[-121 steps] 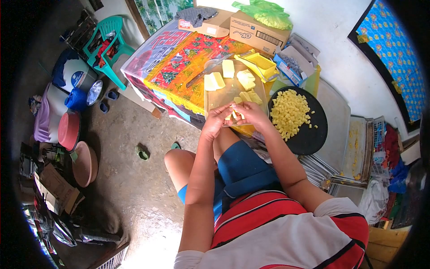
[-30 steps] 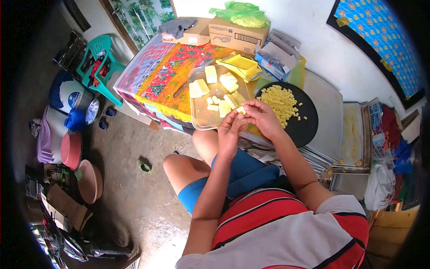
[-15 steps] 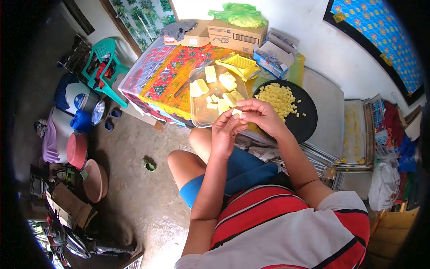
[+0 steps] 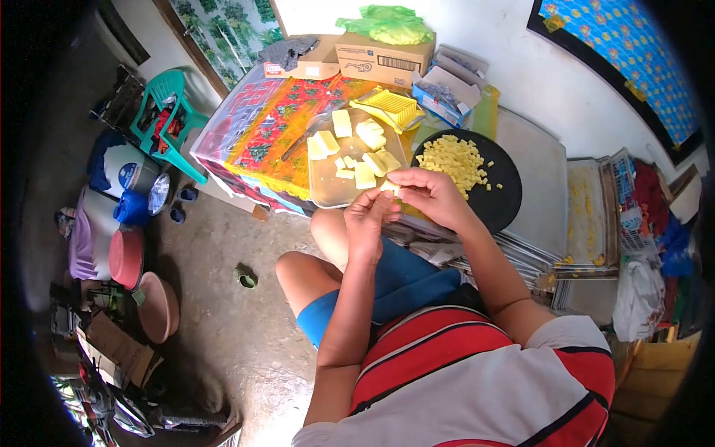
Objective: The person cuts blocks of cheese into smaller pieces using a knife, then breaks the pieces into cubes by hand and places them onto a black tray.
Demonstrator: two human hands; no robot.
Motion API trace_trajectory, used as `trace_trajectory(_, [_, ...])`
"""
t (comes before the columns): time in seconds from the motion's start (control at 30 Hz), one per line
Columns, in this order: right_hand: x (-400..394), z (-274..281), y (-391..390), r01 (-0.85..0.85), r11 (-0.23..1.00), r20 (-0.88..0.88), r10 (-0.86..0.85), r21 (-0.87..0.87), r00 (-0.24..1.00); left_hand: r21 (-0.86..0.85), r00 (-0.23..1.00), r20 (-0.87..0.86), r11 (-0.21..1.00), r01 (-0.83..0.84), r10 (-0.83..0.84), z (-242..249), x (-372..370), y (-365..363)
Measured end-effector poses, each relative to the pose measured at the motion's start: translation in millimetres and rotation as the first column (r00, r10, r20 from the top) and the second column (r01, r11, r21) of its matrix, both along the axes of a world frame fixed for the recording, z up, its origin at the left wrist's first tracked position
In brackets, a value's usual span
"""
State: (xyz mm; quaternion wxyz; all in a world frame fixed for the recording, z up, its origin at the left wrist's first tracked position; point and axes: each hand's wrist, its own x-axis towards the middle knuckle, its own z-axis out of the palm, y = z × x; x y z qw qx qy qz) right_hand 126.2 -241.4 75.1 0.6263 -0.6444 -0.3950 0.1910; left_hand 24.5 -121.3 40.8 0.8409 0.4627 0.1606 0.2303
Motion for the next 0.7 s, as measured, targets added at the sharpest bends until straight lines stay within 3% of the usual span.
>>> trace_trajectory(0.07, [7, 3, -4, 0.008, 1.000, -0.010, -0.009, -0.012, 1.000, -0.038, 1.000, 0.020, 0.999, -0.016, 0.017, 3, 0, -2])
trace_trajectory(0.17, [36, 2, -20, 0.164, 0.977, 0.015, -0.164, -0.138, 0.986, -0.066, 1.000, 0.015, 0.998, -0.007, 0.008, 1, 1, -1])
trace_trajectory(0.2, [51, -7, -28, 0.233, 0.961, 0.113, -0.217, -0.151, 0.970, -0.074, 1.000, 0.000, 0.997, 0.000, 0.000, -1, 2, 0])
trace_trajectory(0.27, [72, -22, -47, 0.393, 0.876, 0.279, -0.317, -0.279, 0.906, -0.089, 1.000, -0.028, 0.996, 0.013, -0.015, -5, 2, 0])
trace_trajectory(0.37, [89, -35, -65, 0.413, 0.778, 0.288, -0.306, -0.473, 0.907, -0.060, 0.995, -0.036, 0.994, 0.087, -0.089, -23, 7, 1])
trace_trajectory(0.57, [95, -47, -71, 0.439, 0.764, 0.301, -0.328, -0.472, 0.895, -0.015, 0.972, -0.148, 0.983, 0.183, -0.183, -34, 13, -13])
trace_trajectory(0.7, [96, -47, -71, 0.465, 0.799, 0.364, -0.333, -0.382, 0.870, 0.062, 0.966, -0.167, 0.976, 0.211, -0.198, -36, 15, -17])
